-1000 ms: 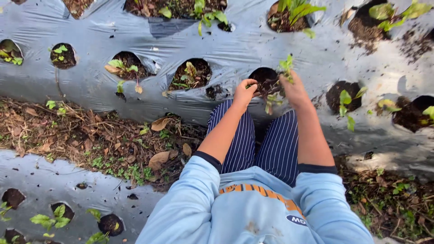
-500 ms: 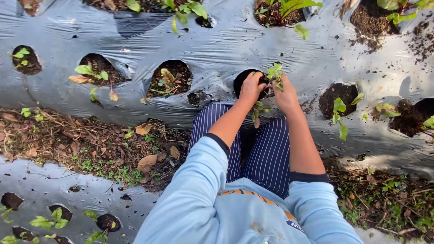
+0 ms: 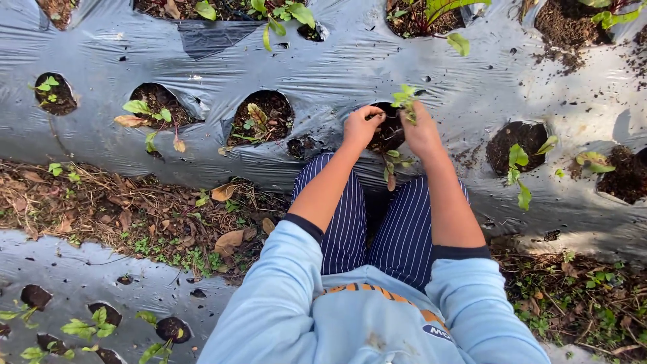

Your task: Planting seedlings into holes in a plastic-covered field bed

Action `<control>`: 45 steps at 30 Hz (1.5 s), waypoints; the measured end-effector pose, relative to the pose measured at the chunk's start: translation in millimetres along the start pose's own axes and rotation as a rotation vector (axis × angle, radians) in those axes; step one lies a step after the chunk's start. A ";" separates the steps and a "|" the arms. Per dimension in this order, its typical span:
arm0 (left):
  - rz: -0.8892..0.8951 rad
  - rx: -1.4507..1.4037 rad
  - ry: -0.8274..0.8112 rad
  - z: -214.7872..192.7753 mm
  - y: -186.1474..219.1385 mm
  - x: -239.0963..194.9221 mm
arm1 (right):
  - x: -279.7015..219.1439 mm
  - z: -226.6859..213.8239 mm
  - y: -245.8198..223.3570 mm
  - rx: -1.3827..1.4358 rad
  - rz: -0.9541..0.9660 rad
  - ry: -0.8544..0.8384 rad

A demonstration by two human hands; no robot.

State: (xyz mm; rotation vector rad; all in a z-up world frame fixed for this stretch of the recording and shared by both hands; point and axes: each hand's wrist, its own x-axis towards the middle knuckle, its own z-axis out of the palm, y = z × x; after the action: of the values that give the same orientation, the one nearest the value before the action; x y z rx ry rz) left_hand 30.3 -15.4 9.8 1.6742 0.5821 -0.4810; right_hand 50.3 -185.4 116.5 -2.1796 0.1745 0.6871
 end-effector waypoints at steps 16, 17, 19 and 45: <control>0.003 0.137 0.095 -24.9 -6.3 -20.1 | 63.9 68.9 4.8 -0.538 -0.078 -0.210; -0.012 0.093 0.056 -28.8 4.3 -25.3 | 65.0 62.1 3.2 -0.346 -0.066 -0.246; -0.041 0.052 0.002 -23.2 0.6 -29.9 | 48.0 56.4 0.8 -0.151 -0.034 -0.284; 0.007 -1.290 0.147 -194.0 -24.8 -180.8 | -72.6 205.5 -159.8 -0.445 -0.339 -0.388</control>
State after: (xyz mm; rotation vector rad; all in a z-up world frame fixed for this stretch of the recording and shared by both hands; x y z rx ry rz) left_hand -128.0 158.7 134.5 0.4696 0.7544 0.0766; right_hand -41.0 65.5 158.0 -2.3487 -0.5870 1.0003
